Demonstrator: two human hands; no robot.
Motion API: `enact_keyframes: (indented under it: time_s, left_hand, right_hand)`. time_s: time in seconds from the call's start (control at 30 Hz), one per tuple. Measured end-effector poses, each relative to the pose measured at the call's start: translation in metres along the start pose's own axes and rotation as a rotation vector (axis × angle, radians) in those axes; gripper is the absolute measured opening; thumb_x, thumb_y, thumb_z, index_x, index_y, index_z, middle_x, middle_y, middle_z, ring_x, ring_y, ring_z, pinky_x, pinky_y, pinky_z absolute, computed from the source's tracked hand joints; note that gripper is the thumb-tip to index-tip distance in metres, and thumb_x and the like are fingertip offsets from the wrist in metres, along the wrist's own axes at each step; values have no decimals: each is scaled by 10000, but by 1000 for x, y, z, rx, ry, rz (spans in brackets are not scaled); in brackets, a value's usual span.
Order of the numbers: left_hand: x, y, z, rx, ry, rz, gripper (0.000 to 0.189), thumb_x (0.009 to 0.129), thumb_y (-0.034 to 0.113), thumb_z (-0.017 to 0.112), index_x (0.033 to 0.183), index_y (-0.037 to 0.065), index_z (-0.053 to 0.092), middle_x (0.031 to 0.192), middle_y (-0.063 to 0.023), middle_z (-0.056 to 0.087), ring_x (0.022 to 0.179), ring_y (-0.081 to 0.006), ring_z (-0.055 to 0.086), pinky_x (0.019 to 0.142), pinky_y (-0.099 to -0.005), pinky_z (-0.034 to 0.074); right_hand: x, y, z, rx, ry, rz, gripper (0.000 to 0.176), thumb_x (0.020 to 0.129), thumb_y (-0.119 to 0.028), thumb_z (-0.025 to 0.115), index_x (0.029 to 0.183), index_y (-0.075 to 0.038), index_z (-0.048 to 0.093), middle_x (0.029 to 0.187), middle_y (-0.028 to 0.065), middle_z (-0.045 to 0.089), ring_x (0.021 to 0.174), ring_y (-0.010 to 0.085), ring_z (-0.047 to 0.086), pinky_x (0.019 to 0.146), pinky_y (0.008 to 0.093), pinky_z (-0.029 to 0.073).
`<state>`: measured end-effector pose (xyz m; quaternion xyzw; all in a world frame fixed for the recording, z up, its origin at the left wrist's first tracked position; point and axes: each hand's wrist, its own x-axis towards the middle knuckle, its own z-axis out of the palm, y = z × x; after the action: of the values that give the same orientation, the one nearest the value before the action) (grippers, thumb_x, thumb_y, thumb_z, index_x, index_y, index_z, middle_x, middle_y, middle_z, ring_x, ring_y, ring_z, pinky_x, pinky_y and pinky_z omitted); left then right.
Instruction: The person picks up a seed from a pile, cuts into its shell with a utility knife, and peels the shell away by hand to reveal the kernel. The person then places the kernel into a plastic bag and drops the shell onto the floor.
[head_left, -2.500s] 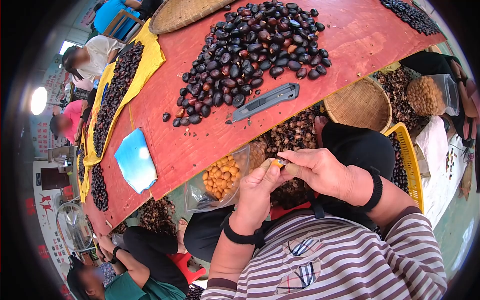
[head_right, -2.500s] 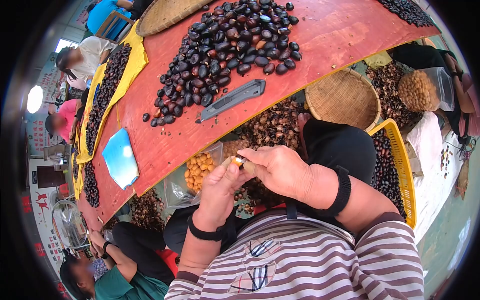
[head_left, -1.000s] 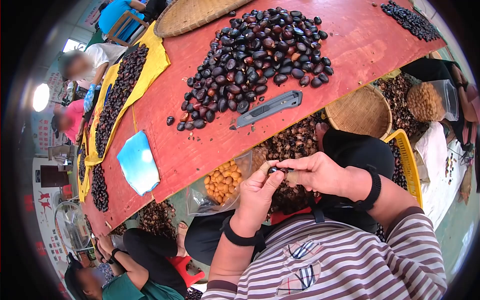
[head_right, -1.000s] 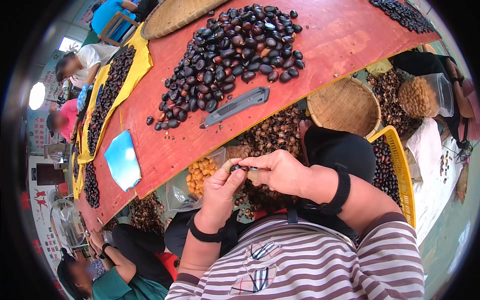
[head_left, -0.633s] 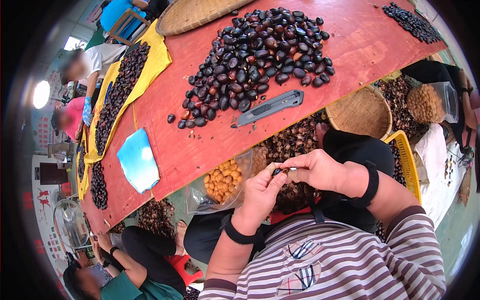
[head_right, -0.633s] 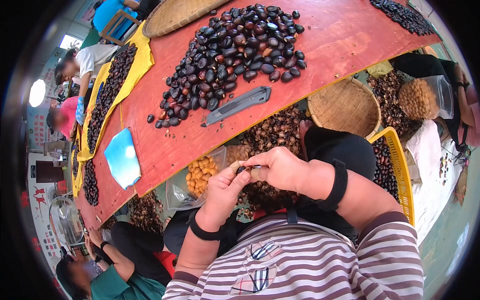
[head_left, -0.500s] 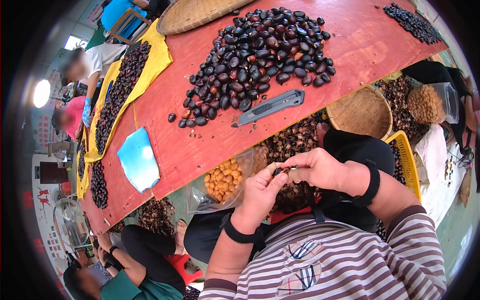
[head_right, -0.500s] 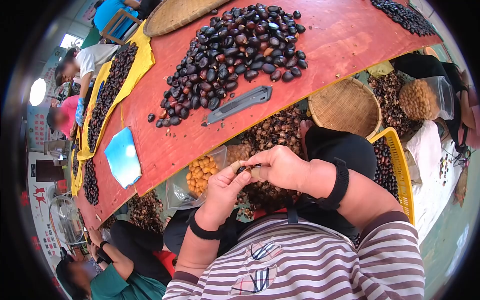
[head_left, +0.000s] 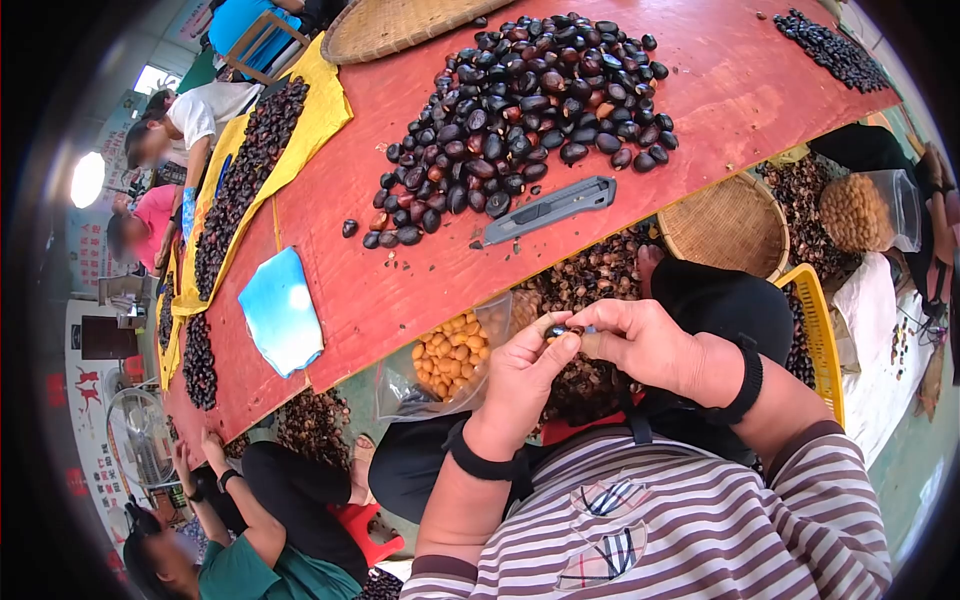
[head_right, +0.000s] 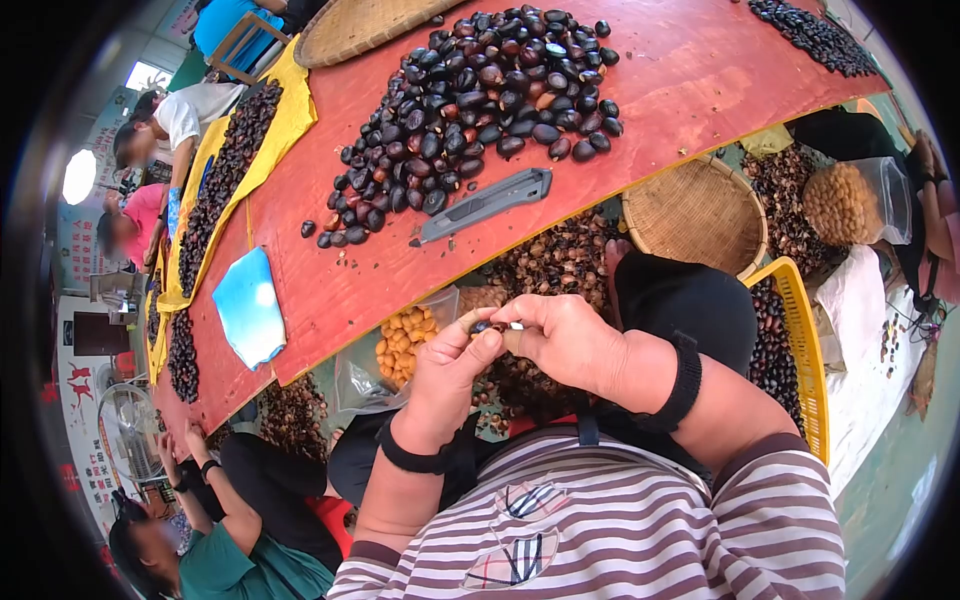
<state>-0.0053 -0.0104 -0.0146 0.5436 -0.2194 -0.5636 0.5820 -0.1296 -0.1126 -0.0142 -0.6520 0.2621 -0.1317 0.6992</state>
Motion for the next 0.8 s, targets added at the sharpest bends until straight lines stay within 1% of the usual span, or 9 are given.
enact_keyframes:
  time_s: [0.07,0.1,0.23,0.33,0.47,0.53,0.67,0.73,0.8]
  left_hand:
    - [0,0,1,65,-20,7,282,804,101,533,1065,6,485,895,-38,576,792,-76,540,729,-193,424]
    - [-1,4,4,85,-43,22,279,809,104,524,1066,2,481,897,-42,576,796,-83,543,735,-198,424]
    - [-4,11,7,149,-134,37,285,828,116,495,1078,-15,456,899,-58,579,810,-102,549,747,-213,422]
    - [-4,12,6,188,-168,12,310,835,129,485,1098,-26,430,900,-65,578,817,-106,550,750,-218,422]
    - [-4,17,3,255,-202,-27,344,836,137,485,1124,-32,403,905,-67,576,824,-109,551,756,-224,421]
    - [-4,19,2,227,-213,-53,357,837,147,483,1133,-32,396,911,-63,573,824,-111,550,759,-227,420]
    - [-6,21,2,184,-220,-66,376,839,168,480,1146,-29,389,922,-58,570,825,-112,550,764,-231,417]
    - [-6,22,-1,232,-229,-84,371,840,170,476,1143,-29,395,930,-59,569,826,-112,549,767,-233,415]
    - [-7,23,-3,231,-254,-113,366,839,163,477,1141,-28,401,934,-60,568,830,-112,549,770,-233,412]
  right_hand:
    - [-2,-14,-5,98,-61,114,226,772,-68,551,992,-21,550,693,30,552,557,58,477,499,189,410]
    - [-3,-22,-11,121,-109,270,242,780,-91,539,1013,-27,546,702,30,560,507,43,456,445,172,388]
    - [-2,-20,-18,231,-179,329,260,779,-117,528,1024,-34,544,671,16,560,449,34,430,393,168,360]
    - [-2,-22,-20,203,-193,352,256,771,-112,537,1013,-27,548,663,14,562,438,34,423,391,170,360]
    - [-1,-22,-21,169,-208,330,226,758,-112,557,964,-22,570,657,17,565,427,35,420,385,173,357]
    - [0,-25,-20,130,-201,331,210,753,-114,566,940,-19,580,651,17,565,423,35,419,383,174,355]
    - [0,-23,-19,185,-202,340,201,750,-112,569,930,-26,586,643,15,560,420,36,419,377,176,354]
    - [1,-20,-18,193,-201,342,202,748,-107,566,935,-31,586,635,12,555,418,37,419,374,177,353]
    - [1,-21,-17,136,-194,328,195,752,-95,551,934,-37,588,626,13,550,419,39,425,372,179,354]
